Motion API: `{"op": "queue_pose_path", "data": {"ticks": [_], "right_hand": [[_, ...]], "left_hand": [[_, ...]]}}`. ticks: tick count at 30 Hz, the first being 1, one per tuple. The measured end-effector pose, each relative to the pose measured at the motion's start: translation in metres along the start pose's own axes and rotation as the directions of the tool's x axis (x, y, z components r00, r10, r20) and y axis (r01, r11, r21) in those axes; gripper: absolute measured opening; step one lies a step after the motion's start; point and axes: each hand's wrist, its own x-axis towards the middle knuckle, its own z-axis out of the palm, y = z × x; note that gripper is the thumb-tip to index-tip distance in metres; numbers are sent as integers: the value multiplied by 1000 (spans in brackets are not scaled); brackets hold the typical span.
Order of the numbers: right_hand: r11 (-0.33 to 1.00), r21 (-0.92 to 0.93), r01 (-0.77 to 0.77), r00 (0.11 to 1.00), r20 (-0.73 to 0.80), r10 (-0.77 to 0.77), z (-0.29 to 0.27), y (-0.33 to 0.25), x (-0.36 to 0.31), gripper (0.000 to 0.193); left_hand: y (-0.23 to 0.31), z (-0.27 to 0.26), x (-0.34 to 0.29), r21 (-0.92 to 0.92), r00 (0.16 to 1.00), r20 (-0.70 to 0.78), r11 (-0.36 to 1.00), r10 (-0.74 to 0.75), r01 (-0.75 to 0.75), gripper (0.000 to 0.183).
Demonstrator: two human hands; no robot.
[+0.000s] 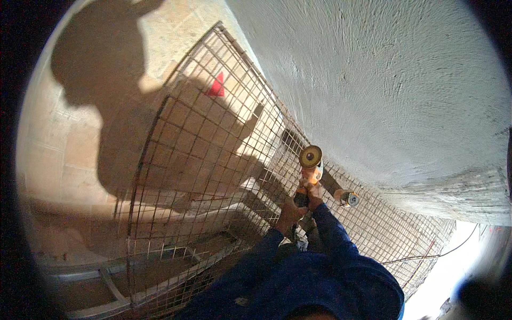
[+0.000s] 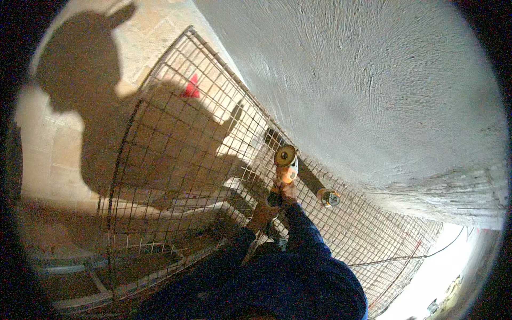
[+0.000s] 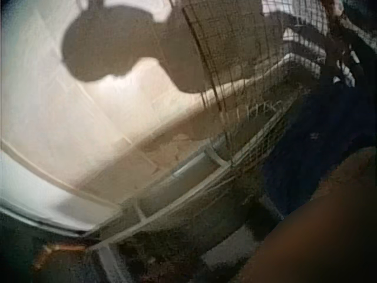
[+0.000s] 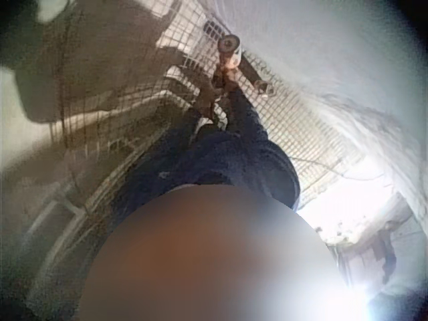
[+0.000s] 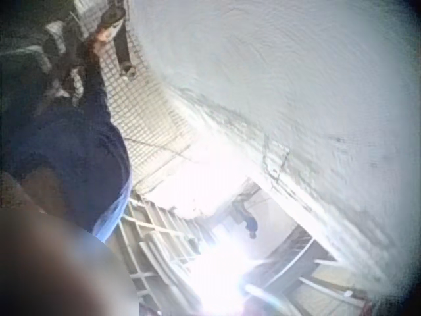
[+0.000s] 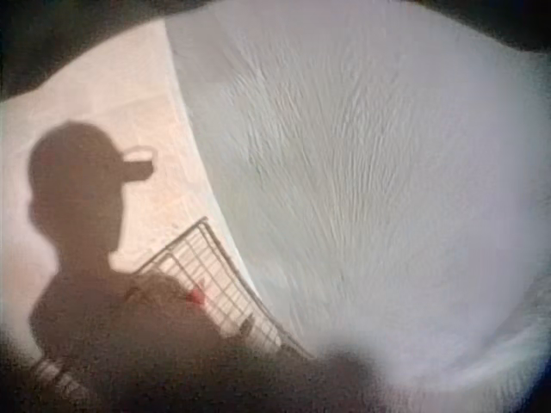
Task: The person uses an angle grinder to cut a metal wire mesh attached to a wall. They reposition the mesh and continue cutting along its edge, producing sparks. The person then removes a cut section of the mesh by hand.
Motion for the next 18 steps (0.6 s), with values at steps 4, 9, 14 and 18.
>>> {"op": "queue_pose_path", "data": {"ticks": [4, 9, 14, 18], "right_hand": [[1000, 19, 23, 1000, 5, -23, 10, 16, -48, 30], [998, 23, 61, 998, 15, -61, 20, -1, -86, 29], [995, 89, 35, 998, 57, -40, 9, -26, -105, 27], [998, -41, 57, 995, 85, -53, -9, -47, -91, 39]], "left_hand": [[-24, -15, -59, 85, 989, 129, 995, -71, 60, 61], [-86, -43, -106, -274, 974, 197, 947, -116, 168, 71], [-89, -99, -155, -66, 977, 155, 985, -149, 161, 80], [-59, -89, -157, -51, 989, 89, 991, -116, 120, 80]]}}
